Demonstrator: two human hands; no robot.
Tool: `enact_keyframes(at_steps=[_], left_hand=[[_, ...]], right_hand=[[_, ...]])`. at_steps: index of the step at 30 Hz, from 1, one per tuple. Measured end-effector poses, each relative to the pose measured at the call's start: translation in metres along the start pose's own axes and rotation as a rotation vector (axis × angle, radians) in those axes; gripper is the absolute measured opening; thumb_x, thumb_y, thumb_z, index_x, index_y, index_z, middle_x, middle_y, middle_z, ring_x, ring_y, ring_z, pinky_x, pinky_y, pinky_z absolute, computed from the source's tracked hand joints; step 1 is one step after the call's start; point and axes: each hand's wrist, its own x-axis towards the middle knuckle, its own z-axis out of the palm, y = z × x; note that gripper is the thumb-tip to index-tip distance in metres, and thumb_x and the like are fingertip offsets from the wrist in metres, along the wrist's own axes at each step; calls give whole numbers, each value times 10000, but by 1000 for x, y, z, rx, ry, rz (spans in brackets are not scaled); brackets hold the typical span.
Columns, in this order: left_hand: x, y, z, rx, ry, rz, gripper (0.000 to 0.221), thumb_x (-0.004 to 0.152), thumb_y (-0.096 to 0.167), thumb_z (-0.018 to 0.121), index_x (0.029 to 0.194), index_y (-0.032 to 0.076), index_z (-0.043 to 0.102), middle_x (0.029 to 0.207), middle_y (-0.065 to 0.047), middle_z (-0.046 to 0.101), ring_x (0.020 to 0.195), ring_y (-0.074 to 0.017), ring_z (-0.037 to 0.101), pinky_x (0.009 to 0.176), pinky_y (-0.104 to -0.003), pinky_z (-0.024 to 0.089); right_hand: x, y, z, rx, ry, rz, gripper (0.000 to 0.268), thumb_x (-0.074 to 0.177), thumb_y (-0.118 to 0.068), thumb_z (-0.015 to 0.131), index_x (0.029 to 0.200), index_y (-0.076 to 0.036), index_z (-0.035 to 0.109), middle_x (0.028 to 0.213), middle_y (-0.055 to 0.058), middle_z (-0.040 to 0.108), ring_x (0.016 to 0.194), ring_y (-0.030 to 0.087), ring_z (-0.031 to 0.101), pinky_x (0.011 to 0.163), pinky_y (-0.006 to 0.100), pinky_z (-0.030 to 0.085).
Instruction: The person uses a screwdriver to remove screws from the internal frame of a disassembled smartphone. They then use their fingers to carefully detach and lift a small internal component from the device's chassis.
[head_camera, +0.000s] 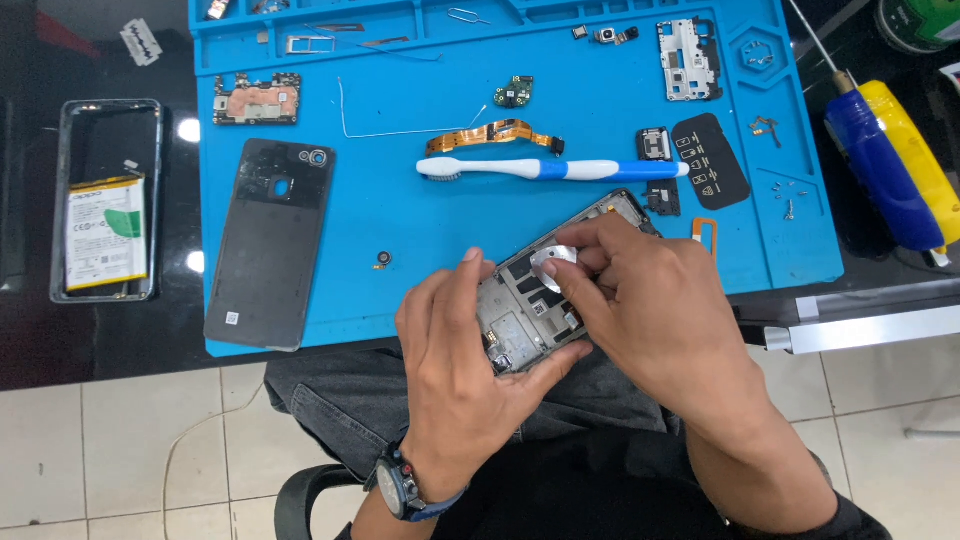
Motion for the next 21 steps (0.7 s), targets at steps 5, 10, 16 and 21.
enact_keyframes(at_steps=[5, 10, 16, 21], left_hand=[[-3, -8, -5, -57, -66, -2, 1007, 856, 520, 899, 1486, -42, 351, 1331, -192, 628, 1212, -362, 578, 1064, -534, 490], [-7, -14, -2, -66, -84, 6, 1089, 840, 521, 951, 1519, -21, 295, 1386, -190, 632, 1268, -352, 586, 1101, -529, 497], [-11, -15, 0, -28, -81, 2, 1078, 843, 570, 932, 1502, -27, 322, 1375, -183, 670, 1252, -349, 610, 1097, -549, 510], [-10, -16, 1, -23, -74, 8, 1079, 819, 570, 962, 1474, -38, 358, 1346, -173, 690, 1212, -317, 658, 1094, -532, 509]], right_hand=[[4, -13, -5, 49, -71, 45, 187, 927, -261, 732, 1060, -132, 764, 751, 10, 776, 636, 130, 742, 538, 290, 541], [7, -10, -3, 49, -50, 57, 173, 923, -238, 749, 1045, -118, 778, 764, -4, 786, 581, 119, 716, 497, 286, 519], [11, -11, -3, 47, -53, 32, 160, 930, -242, 744, 1000, -106, 790, 742, -21, 780, 553, 93, 691, 497, 250, 517], [13, -6, -3, -6, -75, 70, 116, 933, -279, 740, 974, -187, 799, 767, -92, 793, 614, 65, 711, 773, 316, 418]])
